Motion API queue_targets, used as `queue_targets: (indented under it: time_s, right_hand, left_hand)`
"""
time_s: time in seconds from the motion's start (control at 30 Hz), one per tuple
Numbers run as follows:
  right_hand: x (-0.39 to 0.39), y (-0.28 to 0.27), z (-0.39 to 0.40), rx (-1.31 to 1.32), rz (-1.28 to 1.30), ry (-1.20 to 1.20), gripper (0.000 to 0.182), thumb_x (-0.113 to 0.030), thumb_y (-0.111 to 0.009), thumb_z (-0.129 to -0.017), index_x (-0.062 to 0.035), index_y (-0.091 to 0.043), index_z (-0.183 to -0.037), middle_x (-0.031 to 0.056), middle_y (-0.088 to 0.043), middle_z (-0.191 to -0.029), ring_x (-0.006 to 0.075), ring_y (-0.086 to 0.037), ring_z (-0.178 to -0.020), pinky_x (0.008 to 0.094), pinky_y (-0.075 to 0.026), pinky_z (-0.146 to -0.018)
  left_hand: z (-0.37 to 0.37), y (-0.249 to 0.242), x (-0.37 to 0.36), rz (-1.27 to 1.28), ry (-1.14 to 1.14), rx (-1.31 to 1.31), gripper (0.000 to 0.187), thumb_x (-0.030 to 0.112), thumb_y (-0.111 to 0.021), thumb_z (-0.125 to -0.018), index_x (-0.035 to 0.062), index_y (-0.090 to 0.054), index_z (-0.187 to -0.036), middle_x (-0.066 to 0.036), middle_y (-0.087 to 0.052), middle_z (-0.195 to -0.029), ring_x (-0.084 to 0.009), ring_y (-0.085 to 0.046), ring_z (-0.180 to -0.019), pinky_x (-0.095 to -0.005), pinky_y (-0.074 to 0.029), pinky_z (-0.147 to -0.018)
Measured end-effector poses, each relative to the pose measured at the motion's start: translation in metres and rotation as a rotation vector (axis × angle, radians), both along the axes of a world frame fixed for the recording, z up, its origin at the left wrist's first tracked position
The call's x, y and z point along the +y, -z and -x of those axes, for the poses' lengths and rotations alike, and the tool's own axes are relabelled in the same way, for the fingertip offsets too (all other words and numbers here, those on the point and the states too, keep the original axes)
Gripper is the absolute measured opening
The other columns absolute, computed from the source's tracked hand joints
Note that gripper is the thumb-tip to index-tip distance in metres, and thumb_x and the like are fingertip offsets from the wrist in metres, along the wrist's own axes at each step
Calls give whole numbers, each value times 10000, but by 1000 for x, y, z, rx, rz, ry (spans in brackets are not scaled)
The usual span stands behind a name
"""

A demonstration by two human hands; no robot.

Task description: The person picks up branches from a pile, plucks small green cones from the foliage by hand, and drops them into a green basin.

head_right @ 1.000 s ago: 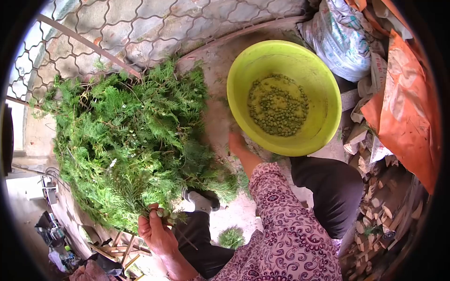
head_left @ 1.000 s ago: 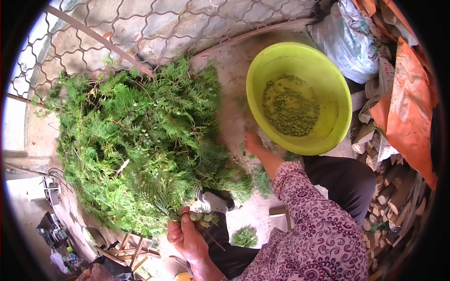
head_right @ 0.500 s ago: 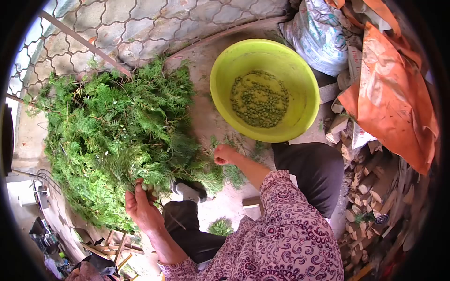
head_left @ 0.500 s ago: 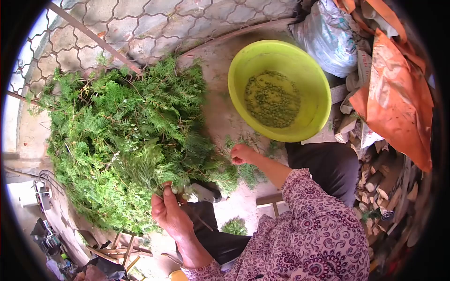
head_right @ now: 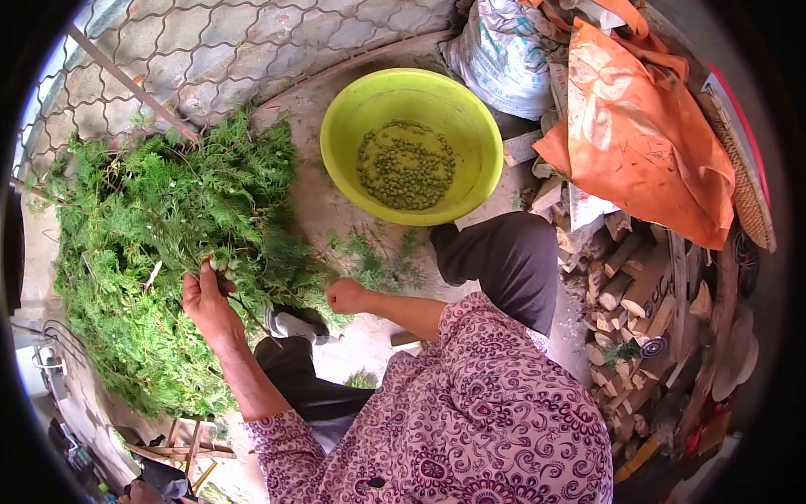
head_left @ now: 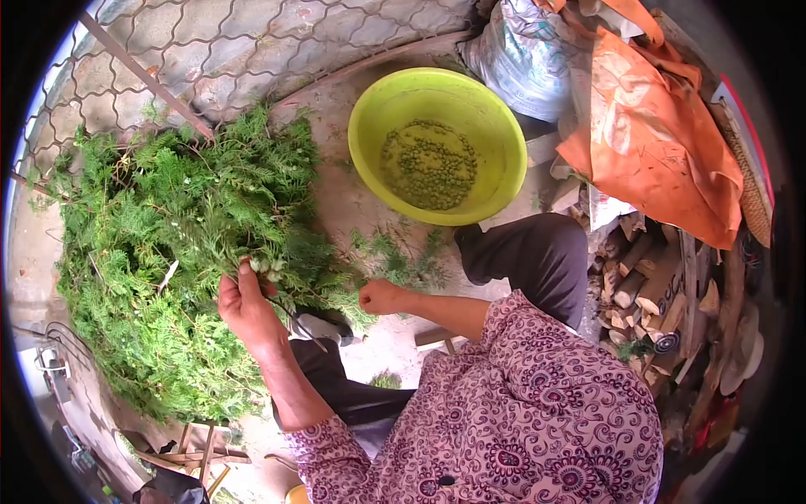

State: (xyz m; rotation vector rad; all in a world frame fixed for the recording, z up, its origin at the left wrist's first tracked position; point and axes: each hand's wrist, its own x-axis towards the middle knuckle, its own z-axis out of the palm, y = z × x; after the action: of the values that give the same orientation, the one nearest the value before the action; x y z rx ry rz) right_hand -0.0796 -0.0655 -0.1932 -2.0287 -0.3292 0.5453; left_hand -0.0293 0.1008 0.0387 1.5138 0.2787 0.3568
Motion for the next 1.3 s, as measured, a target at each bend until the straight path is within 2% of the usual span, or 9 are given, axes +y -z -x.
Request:
queue_targets:
  time_s: [0.2,0.6,0.7,0.77,0.9,0.97,1.1,1.23,1.3]
  right_hand:
    - [-14,5,12,-55,162,-127,51,-101,-539,-561,-57,-557,-579,137,-550,-579,335,-539,-567,404,-439,-547]
    - [-85,-71,-118,-661,180,609,98,-109,-514,-687,-46,-581,-722,206,-572,-770,365,-538,-713,433,-424,-628]
    - [-90,-92,-115,-1054,516,809,121,-133,-499,-717,-48,-579,-747,193,-572,-814,372,-529,-764,455,-411,-661]
    - [-90,-69,-109,-718,385,721,129,-156,-506,-725,-55,-582,-749,167,-579,-786,349,-536,-762,458,-412,-679]
    - [-77,-76,-83,-871,336,613,127,-161,-495,-735,-74,-588,-728,137,-586,-756,324,-550,-741,421,-438,-673]
    - [-88,-72,-92,-898,542,156,122,-187,-530,-715,-93,-608,-717,121,-593,-730,300,-567,-729,380,-463,-668]
    - [-98,-149,-101,-422,203,319,151,-186,-551,-723,-92,-654,-780,111,-617,-761,216,-597,-707,327,-475,-645]
    - [-100,-226,-97,-282,-26,258,208,-184,-579,-776,-19,-620,-896,76,-623,-816,149,-584,-731,259,-454,-685]
    - [-95,-244,-88,-82,-362,228,184,-128,-612,-773,-7,-597,-910,17,-598,-794,65,-538,-733,223,-441,-673]
  left_hand:
    - [-3,-2,-6,35,34,-23,133,103,-502,-868,31,-567,-778,13,-493,-583,-46,-401,-468,-187,-304,-430]
    - [-7,3,-7,30,61,-32,113,99,-503,-867,39,-578,-806,17,-487,-590,-45,-390,-474,-187,-299,-430]
    - [-9,6,-8,63,47,-23,114,100,-504,-867,37,-574,-802,15,-488,-590,-43,-390,-474,-186,-299,-430]
    - [-9,7,-7,34,62,-14,112,104,-514,-862,28,-584,-819,5,-488,-566,-59,-409,-464,-197,-307,-435]
    - [-7,2,-13,25,109,1,103,95,-508,-862,43,-573,-802,23,-496,-593,-39,-391,-473,-180,-305,-425]
    - [-7,-2,-20,60,122,76,89,85,-507,-855,48,-573,-808,32,-490,-589,-33,-394,-469,-180,-310,-418]
    - [-9,6,-31,149,234,73,94,76,-504,-849,49,-566,-783,36,-488,-593,-29,-396,-474,-181,-315,-417]
    - [-14,6,-45,170,310,92,111,76,-515,-845,50,-552,-743,29,-497,-588,-34,-393,-451,-184,-321,-411]
    - [-14,6,-53,190,323,98,121,77,-518,-844,53,-544,-729,27,-500,-590,-37,-399,-449,-183,-325,-409]
